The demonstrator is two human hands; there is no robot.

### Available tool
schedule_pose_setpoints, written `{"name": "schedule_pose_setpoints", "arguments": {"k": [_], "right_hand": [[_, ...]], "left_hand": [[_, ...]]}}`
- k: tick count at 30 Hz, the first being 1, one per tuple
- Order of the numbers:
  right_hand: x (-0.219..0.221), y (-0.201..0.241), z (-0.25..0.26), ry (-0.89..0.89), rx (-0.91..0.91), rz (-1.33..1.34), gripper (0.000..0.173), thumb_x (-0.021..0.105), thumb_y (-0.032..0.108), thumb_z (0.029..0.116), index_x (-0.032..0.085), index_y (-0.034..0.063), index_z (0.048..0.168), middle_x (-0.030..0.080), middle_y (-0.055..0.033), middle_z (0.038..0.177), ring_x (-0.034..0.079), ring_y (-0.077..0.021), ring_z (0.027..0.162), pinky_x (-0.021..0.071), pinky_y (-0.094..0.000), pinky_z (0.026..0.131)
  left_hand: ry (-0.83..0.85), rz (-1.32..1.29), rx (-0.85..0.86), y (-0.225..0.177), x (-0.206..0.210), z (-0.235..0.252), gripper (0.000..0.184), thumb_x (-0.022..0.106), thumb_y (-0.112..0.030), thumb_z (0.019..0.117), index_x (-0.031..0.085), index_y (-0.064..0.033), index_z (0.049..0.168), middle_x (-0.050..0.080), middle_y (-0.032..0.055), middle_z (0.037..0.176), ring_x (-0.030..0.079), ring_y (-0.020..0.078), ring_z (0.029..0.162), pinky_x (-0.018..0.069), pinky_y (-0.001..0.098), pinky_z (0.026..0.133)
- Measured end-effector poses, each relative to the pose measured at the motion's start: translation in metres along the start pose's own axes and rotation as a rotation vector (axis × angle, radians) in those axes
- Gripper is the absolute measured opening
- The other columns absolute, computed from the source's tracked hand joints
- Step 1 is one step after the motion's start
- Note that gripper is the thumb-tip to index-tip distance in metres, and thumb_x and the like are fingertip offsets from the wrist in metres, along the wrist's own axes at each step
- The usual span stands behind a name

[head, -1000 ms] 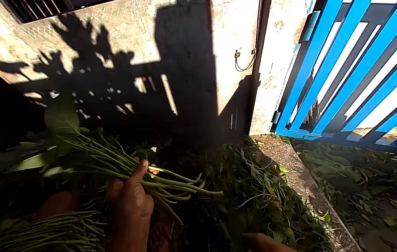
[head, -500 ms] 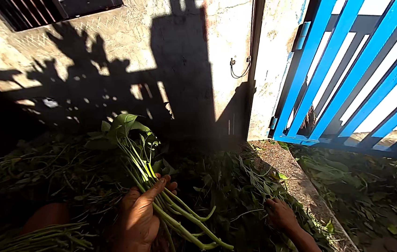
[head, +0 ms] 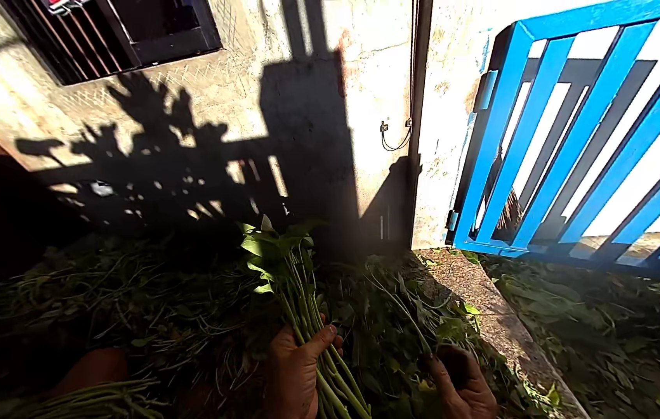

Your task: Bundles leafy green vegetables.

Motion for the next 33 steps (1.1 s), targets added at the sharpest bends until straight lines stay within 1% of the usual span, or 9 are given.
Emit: {"name": "schedule_pose_setpoints", "arguments": {"k": [2, 9, 13, 19, 23, 26, 29, 31, 33], "right_hand": [[0.019, 0.003, -0.019, -0.015, -0.043, 0.004, 0.018, 0.066, -0.005, 0.0932, 0.061, -0.0007, 0.110, 0.069, 0.0003, 0.091, 0.069, -0.0102, 0.084, 0.0614, -0.0306, 0.081], [0.063, 0.010, -0.056, 0.026, -0.286, -0.129, 0.013, 0.071, -0.002, 0.0904, 0.069, -0.0043, 0.103, 0.073, -0.0056, 0.099, 0.071, -0.0078, 0.097, 0.0603, -0.0280, 0.091], [0.068, 0.005, -0.059, 0.114, -0.418, -0.241, 0.011, 0.067, 0.003, 0.0928, 0.072, -0.0038, 0.101, 0.073, -0.0147, 0.100, 0.070, -0.0189, 0.101, 0.0565, -0.0350, 0.095], [0.071, 0.004, -0.064, 0.206, -0.517, -0.253, 0.013, 0.065, 0.005, 0.0951, 0.075, 0.0003, 0.101, 0.074, -0.0141, 0.103, 0.070, -0.0225, 0.105, 0.0551, -0.0400, 0.100], [0.073, 0.012, -0.066, 0.255, -0.542, -0.274, 0.012, 0.064, 0.007, 0.0959, 0.075, 0.0040, 0.101, 0.074, -0.0141, 0.105, 0.070, -0.0241, 0.107, 0.0555, -0.0421, 0.099], [0.069, 0.022, -0.070, 0.326, -0.546, -0.409, 0.009, 0.069, 0.015, 0.0948, 0.075, 0.0101, 0.098, 0.069, -0.0148, 0.111, 0.061, -0.0276, 0.121, 0.0488, -0.0433, 0.107], [0.064, 0.025, -0.064, 0.400, -0.441, -0.403, 0.026, 0.073, 0.024, 0.0894, 0.071, 0.0036, 0.106, 0.063, -0.0222, 0.124, 0.056, -0.0337, 0.127, 0.0463, -0.0497, 0.108], [0.067, 0.033, -0.053, 0.416, -0.339, -0.334, 0.038, 0.066, 0.028, 0.0940, 0.067, -0.0038, 0.115, 0.060, -0.0250, 0.127, 0.057, -0.0320, 0.123, 0.0497, -0.0474, 0.103], [0.081, 0.039, -0.035, 0.385, -0.191, -0.275, 0.037, 0.061, 0.027, 0.1001, 0.068, -0.0067, 0.113, 0.062, -0.0204, 0.119, 0.063, -0.0227, 0.109, 0.0567, -0.0371, 0.091]], "left_hand": [[0.013, 0.020, -0.015, 0.006, 0.003, -0.004, 0.032, 0.073, 0.012, 0.0856, 0.062, 0.0097, 0.115, 0.072, 0.0245, 0.089, 0.074, 0.0344, 0.071, 0.0653, 0.0452, 0.065], [0.078, 0.029, -0.027, 0.014, 0.005, -0.009, 0.030, 0.075, 0.013, 0.0838, 0.063, 0.0104, 0.112, 0.072, 0.0252, 0.091, 0.074, 0.0348, 0.073, 0.0656, 0.0462, 0.068], [0.090, 0.010, -0.015, 0.006, 0.002, -0.008, 0.030, 0.073, 0.014, 0.0843, 0.063, 0.0110, 0.113, 0.072, 0.0259, 0.091, 0.074, 0.0351, 0.073, 0.0656, 0.0466, 0.068], [0.160, 0.087, 0.003, 0.004, 0.003, -0.009, 0.035, 0.077, 0.015, 0.0792, 0.063, 0.0112, 0.111, 0.073, 0.0257, 0.093, 0.074, 0.0350, 0.076, 0.0654, 0.0464, 0.069], [0.101, 0.089, 0.020, 0.004, 0.001, -0.007, 0.033, 0.078, 0.015, 0.0772, 0.063, 0.0120, 0.107, 0.072, 0.0251, 0.087, 0.073, 0.0336, 0.069, 0.0651, 0.0450, 0.063], [0.000, 0.074, 0.099, -0.008, -0.009, 0.003, 0.030, 0.077, 0.015, 0.0793, 0.062, 0.0131, 0.106, 0.071, 0.0249, 0.083, 0.072, 0.0322, 0.064, 0.0645, 0.0426, 0.059], [0.022, 0.093, 0.107, -0.018, -0.016, 0.011, 0.032, 0.077, 0.015, 0.0787, 0.062, 0.0133, 0.107, 0.072, 0.0249, 0.085, 0.072, 0.0323, 0.065, 0.0648, 0.0428, 0.060], [0.080, 0.116, 0.067, -0.012, -0.013, 0.006, 0.033, 0.078, 0.015, 0.0777, 0.063, 0.0129, 0.107, 0.072, 0.0251, 0.088, 0.073, 0.0331, 0.069, 0.0656, 0.0440, 0.065], [0.152, 0.153, 0.035, -0.003, -0.007, -0.001, 0.033, 0.080, 0.014, 0.0761, 0.065, 0.0113, 0.106, 0.073, 0.0235, 0.091, 0.074, 0.0313, 0.076, 0.0654, 0.0435, 0.071]]}}
Point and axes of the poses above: each hand's wrist, its own z-axis towards the middle knuckle, its own x-axis out of the palm, y = z × x, the point moved 7 cm from there along z, towards the middle knuckle
